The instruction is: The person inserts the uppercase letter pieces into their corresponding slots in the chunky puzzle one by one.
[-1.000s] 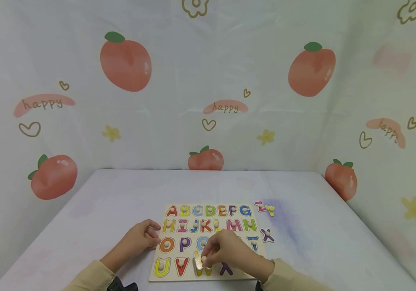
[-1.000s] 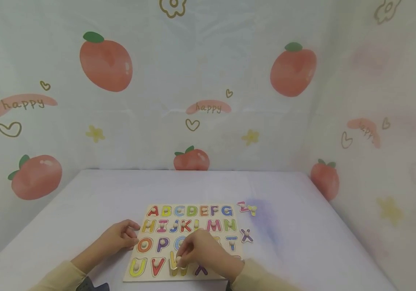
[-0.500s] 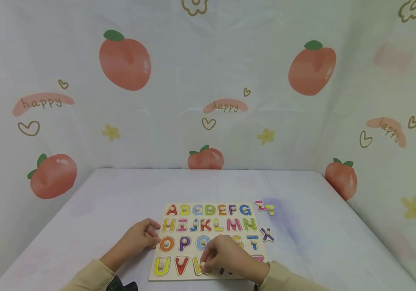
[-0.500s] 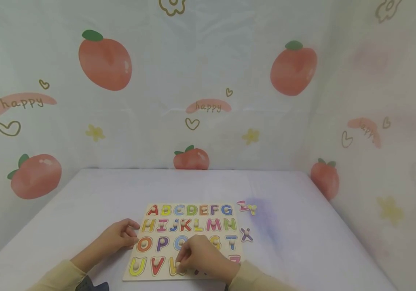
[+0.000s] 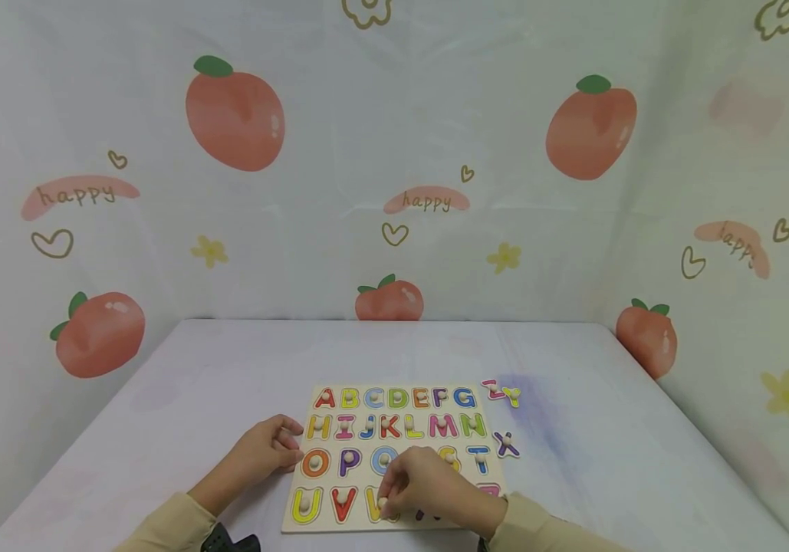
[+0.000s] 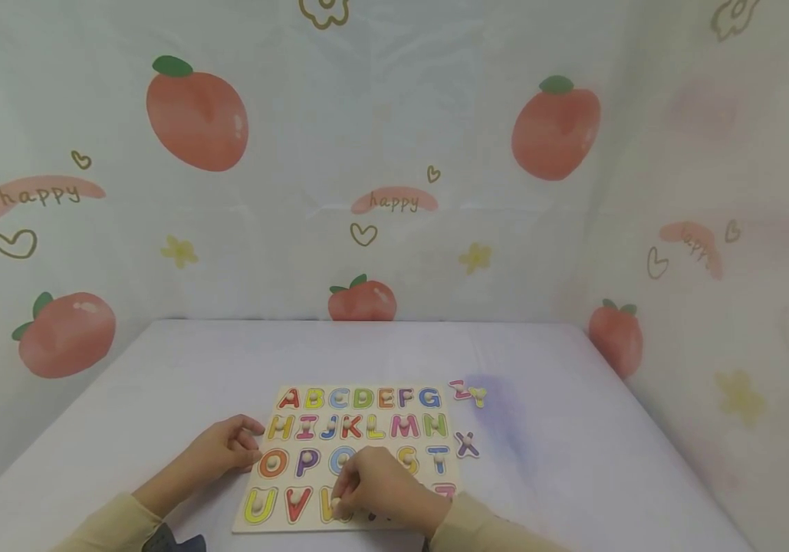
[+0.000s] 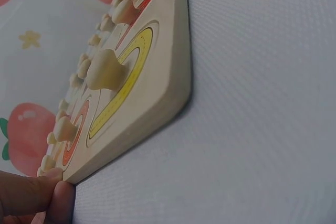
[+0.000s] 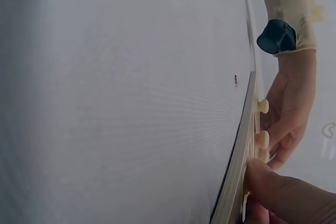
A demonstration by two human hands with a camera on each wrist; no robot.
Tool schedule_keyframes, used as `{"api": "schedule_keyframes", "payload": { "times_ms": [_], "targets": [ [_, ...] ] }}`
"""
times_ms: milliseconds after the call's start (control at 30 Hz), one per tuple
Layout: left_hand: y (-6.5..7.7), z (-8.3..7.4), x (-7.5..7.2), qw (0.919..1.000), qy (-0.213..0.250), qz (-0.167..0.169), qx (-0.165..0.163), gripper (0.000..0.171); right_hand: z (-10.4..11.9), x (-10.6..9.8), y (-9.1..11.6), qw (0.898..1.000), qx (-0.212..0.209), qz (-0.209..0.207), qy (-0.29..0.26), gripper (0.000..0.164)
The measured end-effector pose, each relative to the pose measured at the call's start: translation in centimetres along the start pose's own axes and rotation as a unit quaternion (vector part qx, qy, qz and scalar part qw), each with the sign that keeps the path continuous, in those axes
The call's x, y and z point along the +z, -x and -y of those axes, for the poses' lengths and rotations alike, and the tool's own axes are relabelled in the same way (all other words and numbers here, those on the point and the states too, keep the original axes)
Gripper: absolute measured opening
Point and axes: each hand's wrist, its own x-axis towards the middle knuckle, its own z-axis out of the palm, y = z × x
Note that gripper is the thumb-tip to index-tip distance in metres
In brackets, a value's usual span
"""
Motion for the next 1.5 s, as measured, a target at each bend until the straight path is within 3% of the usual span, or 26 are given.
{"api": "schedule_keyframes", "payload": {
  "times_ms": [233,400,600,867,1000,1133,1267,1500],
  "targets": [
    [-0.2,0.3,0.1,1.0000,0.001,0.003,0.001,0.035,0.0,-0.4,0.1,1.000,-0.011,0.006,-0.029,0.021],
    [-0.2,0.3,0.0,1.0000,-0.007,0.004,-0.001,0.036,-0.2,-2.2,0.3,0.999,-0.020,-0.012,-0.026,0.023],
    [-0.2,0.2,0.0,0.9998,-0.017,0.004,-0.006,0.036,-1.1,-6.4,0.6,0.995,-0.021,-0.097,0.006,0.024],
    [-0.1,0.1,-0.1,0.9998,-0.018,0.000,0.003,0.036,-4.5,-12.9,1.3,0.972,0.067,-0.223,0.015,0.030],
    [-0.2,0.1,-0.1,0.9998,-0.017,0.001,0.004,0.036,-6.9,-15.3,1.8,0.962,0.108,-0.252,0.016,0.036],
    [-0.2,0.2,0.0,0.9999,-0.017,0.000,0.001,0.036,-9.5,-16.2,2.1,0.962,0.121,-0.245,0.006,0.037],
    [-0.3,0.3,0.0,0.9998,-0.019,0.001,-0.001,0.036,-11.4,-15.7,2.6,0.968,0.130,-0.215,-0.001,0.030],
    [-0.4,0.4,0.1,0.9999,-0.016,-0.001,0.001,0.036,-12.1,-14.2,3.7,0.985,0.090,-0.145,-0.001,0.027]
  ]
}}
